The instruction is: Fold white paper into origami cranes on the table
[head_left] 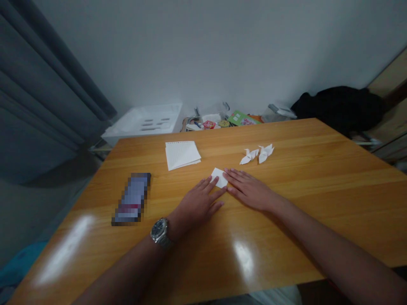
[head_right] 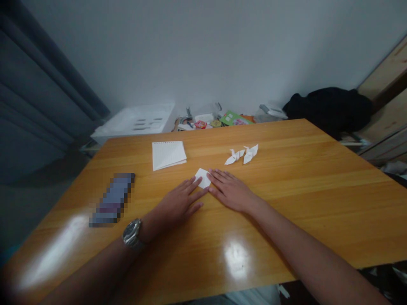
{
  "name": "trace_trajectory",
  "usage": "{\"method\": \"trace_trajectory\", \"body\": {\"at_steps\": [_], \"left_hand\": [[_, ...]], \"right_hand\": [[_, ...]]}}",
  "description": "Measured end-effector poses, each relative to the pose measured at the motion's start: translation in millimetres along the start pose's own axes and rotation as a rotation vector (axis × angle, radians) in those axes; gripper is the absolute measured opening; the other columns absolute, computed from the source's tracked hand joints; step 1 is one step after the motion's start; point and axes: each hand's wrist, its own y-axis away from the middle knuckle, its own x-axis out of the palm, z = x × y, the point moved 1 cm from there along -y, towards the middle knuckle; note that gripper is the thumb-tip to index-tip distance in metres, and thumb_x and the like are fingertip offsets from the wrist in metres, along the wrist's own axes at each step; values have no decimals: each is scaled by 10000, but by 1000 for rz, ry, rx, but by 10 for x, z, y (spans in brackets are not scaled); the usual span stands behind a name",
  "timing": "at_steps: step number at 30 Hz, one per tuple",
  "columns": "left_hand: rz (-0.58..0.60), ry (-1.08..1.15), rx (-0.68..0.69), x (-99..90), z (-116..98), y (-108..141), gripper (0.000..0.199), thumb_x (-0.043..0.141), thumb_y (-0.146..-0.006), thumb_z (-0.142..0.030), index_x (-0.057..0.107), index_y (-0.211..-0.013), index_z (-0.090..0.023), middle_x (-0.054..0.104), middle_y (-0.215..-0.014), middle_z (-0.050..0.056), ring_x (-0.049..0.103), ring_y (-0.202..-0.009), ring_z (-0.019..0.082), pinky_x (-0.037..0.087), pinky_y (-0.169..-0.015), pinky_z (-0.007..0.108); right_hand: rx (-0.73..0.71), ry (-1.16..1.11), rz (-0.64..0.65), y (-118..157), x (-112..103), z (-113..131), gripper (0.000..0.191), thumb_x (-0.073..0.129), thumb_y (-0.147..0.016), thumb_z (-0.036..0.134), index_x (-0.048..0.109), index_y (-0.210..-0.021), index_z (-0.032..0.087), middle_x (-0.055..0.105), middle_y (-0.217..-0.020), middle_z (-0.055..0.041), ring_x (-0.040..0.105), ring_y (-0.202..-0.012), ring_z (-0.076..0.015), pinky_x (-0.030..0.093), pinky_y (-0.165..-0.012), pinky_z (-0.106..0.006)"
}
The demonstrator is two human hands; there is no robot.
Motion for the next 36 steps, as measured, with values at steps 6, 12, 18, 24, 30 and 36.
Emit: {"method": "trace_trajectory", "body": {"at_steps": [6,12,18,24,30,36], "left_hand": [[-4,-15,-8,-23,-7,-16,508,374,-1031,-502,434,-1493,-299,352,-1598,107,358,-1461,308,262,-1206,511],[5,-5,-43,-75,-5,-42,557,336,-1042,-492,398,-1513,-200,417,-1561,113,362,-1463,260,221,-1228,488],[-28,-37,-70,-77,-25,-48,542,303,-1051,-491,417,-1499,-209,407,-1568,102,335,-1477,247,169,-1238,512],[-65,-75,-94,-21,16,-45,528,323,-1048,-479,418,-1496,-215,381,-1584,108,314,-1485,260,201,-1228,513],[-116,-69,-139,-31,46,-40,505,336,-1049,-458,471,-1452,-187,455,-1529,135,404,-1430,257,247,-1218,487],[-105,-1,-129,4,106,-61,521,367,-1040,-476,474,-1456,-180,438,-1547,125,386,-1447,251,258,-1223,468]], "right_hand": [[-4,-22,-38,4,17,5,602,316,-1037,532,351,-1556,230,320,-1609,-87,313,-1485,-249,274,-1223,-471],[-25,-44,-56,9,0,1,574,377,-1027,515,398,-1532,244,355,-1600,-77,336,-1477,-261,291,-1218,-483],[-49,-27,-49,24,-74,41,564,407,-1023,485,466,-1488,171,389,-1580,-124,332,-1478,-284,306,-1210,-499],[-137,-13,-47,12,-108,84,519,428,-1021,471,593,-1373,126,462,-1522,-177,376,-1453,-305,330,-1189,-518],[-220,-75,-52,5,-138,153,452,493,-1007,434,609,-1361,179,601,-1409,-134,529,-1344,-276,406,-1145,-495],[-217,-170,-57,17,-143,175,398,546,-987,381,642,-1325,193,641,-1361,-128,571,-1302,-269,434,-1125,-472]]}}
